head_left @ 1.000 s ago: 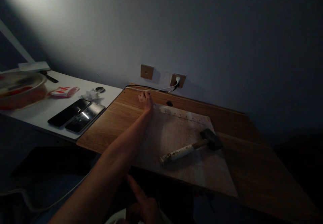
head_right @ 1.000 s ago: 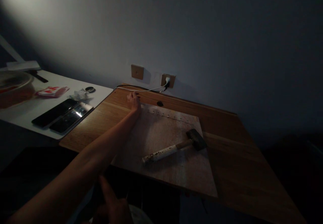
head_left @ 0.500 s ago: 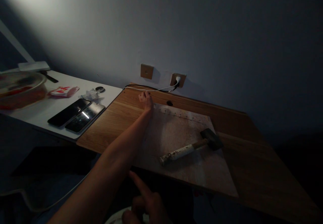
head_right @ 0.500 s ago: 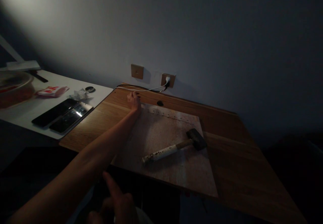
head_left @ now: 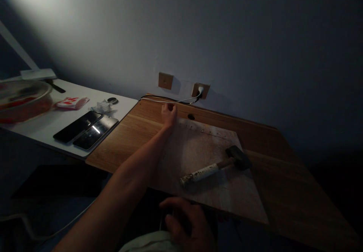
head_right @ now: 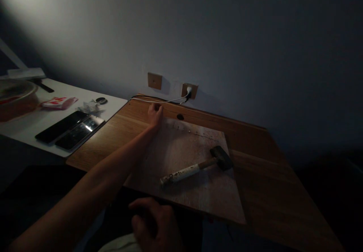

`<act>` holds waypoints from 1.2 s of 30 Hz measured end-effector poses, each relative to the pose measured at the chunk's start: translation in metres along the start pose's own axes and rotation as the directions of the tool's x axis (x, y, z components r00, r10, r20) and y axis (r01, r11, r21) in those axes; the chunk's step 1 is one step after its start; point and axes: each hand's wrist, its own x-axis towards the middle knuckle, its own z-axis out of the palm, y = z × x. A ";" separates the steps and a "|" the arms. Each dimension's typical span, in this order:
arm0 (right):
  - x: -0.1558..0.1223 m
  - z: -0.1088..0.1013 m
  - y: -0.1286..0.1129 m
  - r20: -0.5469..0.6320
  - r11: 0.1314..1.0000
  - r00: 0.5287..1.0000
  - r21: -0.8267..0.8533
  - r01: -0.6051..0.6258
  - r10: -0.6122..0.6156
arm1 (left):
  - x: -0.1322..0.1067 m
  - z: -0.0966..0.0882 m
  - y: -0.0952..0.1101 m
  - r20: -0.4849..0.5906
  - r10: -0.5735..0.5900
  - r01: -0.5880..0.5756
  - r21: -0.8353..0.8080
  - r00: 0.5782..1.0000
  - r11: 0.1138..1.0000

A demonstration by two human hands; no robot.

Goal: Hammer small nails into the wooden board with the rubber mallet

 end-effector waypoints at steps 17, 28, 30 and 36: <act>0.175 -0.244 0.023 -0.276 0.580 0.902 -0.814 -0.035 -0.333 | 0.005 -0.009 0.029 0.726 0.289 -0.596 0.202 0.624 0.777; 0.212 -0.252 0.036 -0.153 0.456 0.972 -0.888 -0.057 -0.176 | 0.022 -0.035 0.062 0.976 0.056 -0.892 0.167 0.209 0.421; 0.214 -0.251 0.038 -0.146 0.443 0.976 -0.895 -0.060 -0.164 | 0.022 -0.035 0.063 0.976 0.069 -0.897 0.159 0.205 0.412; 0.216 -0.251 0.037 -0.128 0.409 0.977 -0.911 -0.048 -0.172 | 0.021 -0.036 0.071 0.979 0.086 -0.913 0.141 0.187 0.382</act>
